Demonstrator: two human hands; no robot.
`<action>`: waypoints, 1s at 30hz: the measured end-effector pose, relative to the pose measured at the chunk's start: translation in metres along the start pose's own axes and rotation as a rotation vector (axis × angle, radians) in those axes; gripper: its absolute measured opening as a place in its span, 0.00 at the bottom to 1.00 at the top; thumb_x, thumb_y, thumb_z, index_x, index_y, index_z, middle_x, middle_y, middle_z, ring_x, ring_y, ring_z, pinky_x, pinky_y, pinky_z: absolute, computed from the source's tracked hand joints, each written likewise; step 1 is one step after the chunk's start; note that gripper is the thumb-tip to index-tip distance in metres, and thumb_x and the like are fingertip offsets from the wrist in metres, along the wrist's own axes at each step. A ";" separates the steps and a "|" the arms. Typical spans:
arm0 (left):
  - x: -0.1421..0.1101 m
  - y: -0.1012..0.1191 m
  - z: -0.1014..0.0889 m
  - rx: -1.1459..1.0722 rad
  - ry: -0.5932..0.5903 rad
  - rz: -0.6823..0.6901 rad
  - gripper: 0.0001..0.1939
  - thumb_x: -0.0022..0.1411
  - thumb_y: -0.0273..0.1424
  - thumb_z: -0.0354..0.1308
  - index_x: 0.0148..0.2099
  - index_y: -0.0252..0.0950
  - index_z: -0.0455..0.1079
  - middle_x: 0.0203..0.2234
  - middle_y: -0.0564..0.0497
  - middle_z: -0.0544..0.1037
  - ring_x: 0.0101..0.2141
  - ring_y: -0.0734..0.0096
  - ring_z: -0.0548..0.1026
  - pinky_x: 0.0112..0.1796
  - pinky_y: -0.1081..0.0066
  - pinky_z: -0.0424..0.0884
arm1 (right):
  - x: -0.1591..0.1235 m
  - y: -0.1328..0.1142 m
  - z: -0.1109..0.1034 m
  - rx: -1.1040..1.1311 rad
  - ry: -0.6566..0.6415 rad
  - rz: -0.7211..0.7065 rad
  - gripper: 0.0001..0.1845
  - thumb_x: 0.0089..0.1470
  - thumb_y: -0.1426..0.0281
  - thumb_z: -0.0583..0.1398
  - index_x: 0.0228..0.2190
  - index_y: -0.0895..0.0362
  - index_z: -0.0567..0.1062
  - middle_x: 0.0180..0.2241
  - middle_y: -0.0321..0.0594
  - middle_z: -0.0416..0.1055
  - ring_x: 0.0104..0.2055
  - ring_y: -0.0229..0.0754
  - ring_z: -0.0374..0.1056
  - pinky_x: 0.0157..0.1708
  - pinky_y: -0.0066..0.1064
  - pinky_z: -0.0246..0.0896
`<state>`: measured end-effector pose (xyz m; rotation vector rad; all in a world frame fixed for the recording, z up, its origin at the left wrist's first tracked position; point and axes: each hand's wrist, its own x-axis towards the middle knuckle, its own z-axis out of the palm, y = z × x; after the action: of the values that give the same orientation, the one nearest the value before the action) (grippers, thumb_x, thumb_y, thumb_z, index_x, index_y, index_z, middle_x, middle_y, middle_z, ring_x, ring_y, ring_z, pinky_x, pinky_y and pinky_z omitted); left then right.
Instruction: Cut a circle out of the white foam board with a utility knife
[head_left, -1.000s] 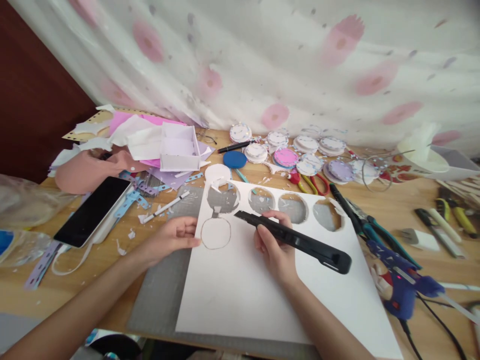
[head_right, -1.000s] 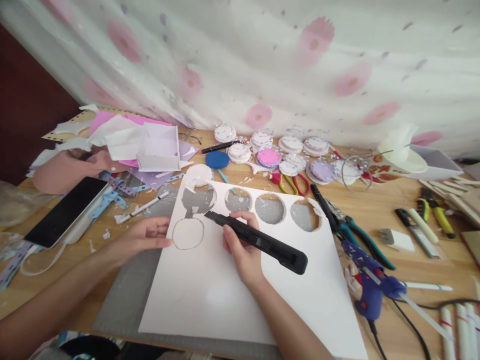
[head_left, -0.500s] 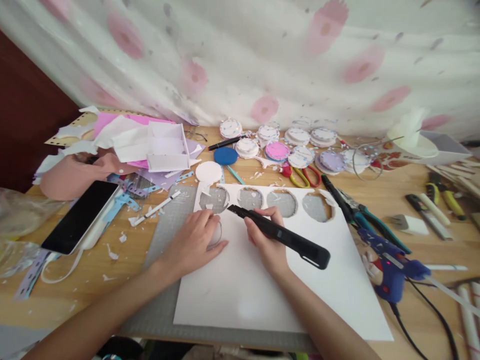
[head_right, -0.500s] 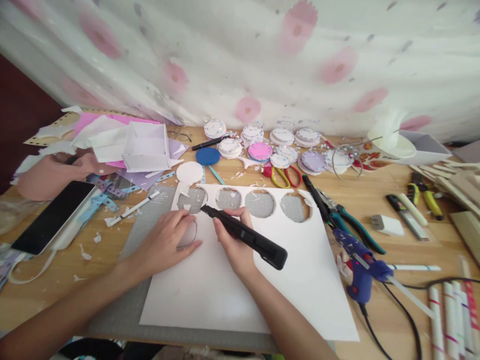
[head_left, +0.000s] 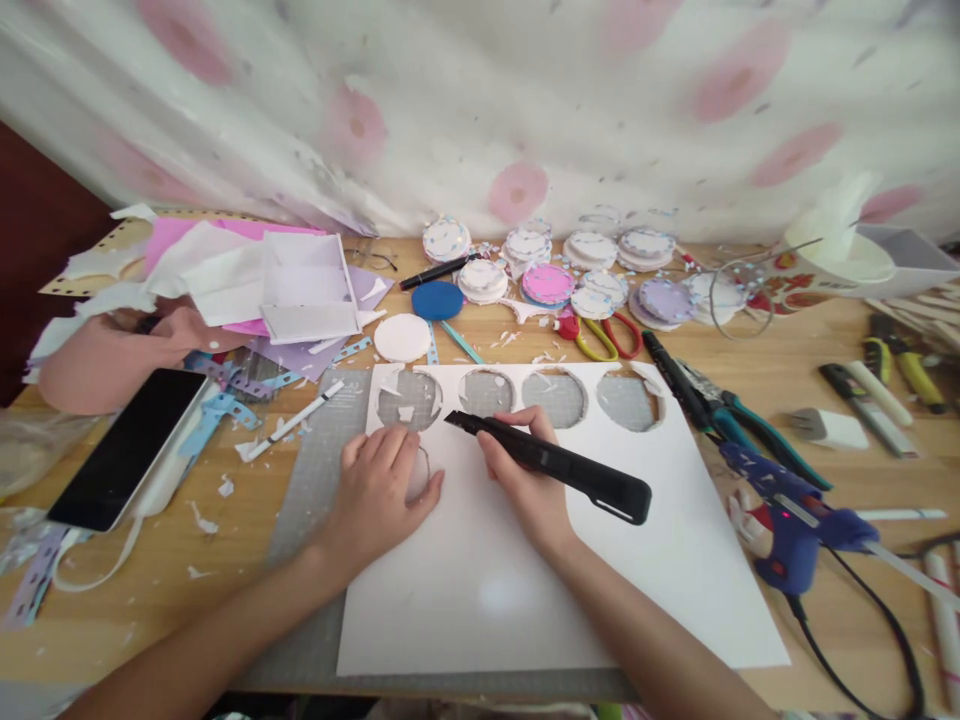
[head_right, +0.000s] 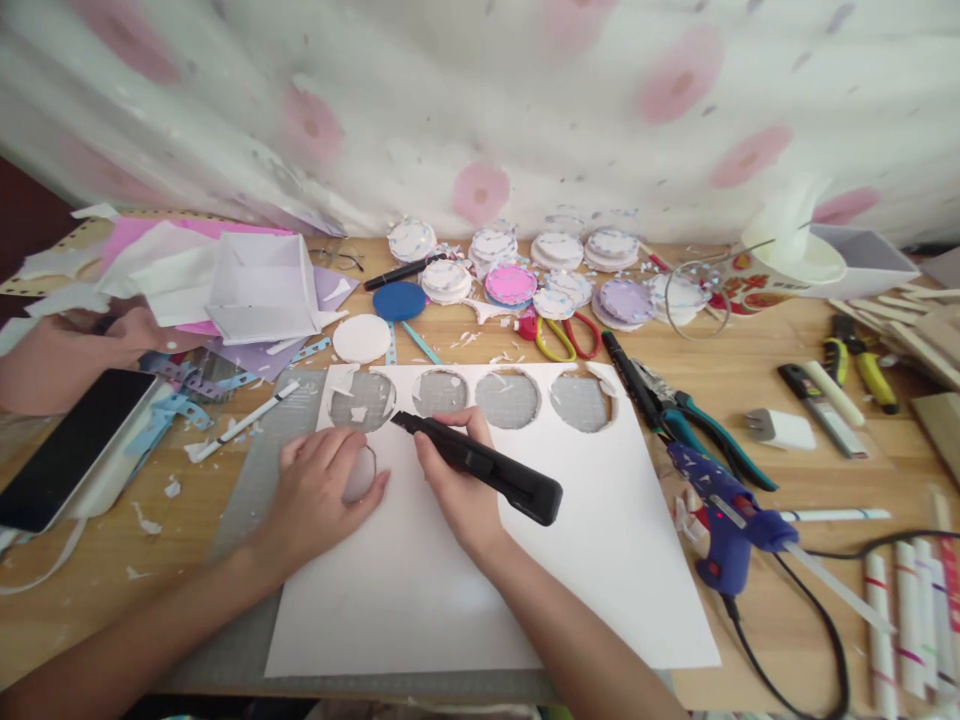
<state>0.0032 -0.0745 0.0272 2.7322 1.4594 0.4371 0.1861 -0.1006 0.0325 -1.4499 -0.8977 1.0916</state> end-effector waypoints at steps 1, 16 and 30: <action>-0.001 0.002 0.000 0.038 0.021 -0.012 0.18 0.61 0.38 0.54 0.46 0.29 0.69 0.44 0.37 0.74 0.45 0.49 0.69 0.44 0.55 0.59 | 0.000 -0.001 0.000 -0.006 0.005 -0.004 0.13 0.51 0.62 0.63 0.35 0.52 0.65 0.23 0.29 0.66 0.22 0.36 0.61 0.26 0.29 0.57; 0.003 -0.003 0.004 0.122 0.022 -0.178 0.22 0.55 0.49 0.57 0.39 0.33 0.67 0.37 0.41 0.70 0.42 0.48 0.65 0.41 0.55 0.60 | -0.002 -0.009 -0.009 -0.017 0.076 -0.017 0.12 0.52 0.63 0.63 0.35 0.52 0.66 0.22 0.29 0.66 0.21 0.34 0.61 0.21 0.26 0.56; 0.017 -0.016 0.008 -0.164 -0.019 -0.211 0.13 0.50 0.38 0.60 0.31 0.37 0.60 0.32 0.47 0.64 0.39 0.54 0.62 0.40 0.56 0.60 | -0.001 0.000 0.000 0.059 -0.218 0.036 0.06 0.57 0.67 0.58 0.38 0.53 0.68 0.20 0.30 0.68 0.22 0.34 0.60 0.24 0.26 0.55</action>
<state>0.0012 -0.0508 0.0213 2.4197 1.6073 0.4960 0.1858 -0.1019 0.0323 -1.3206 -0.9862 1.3111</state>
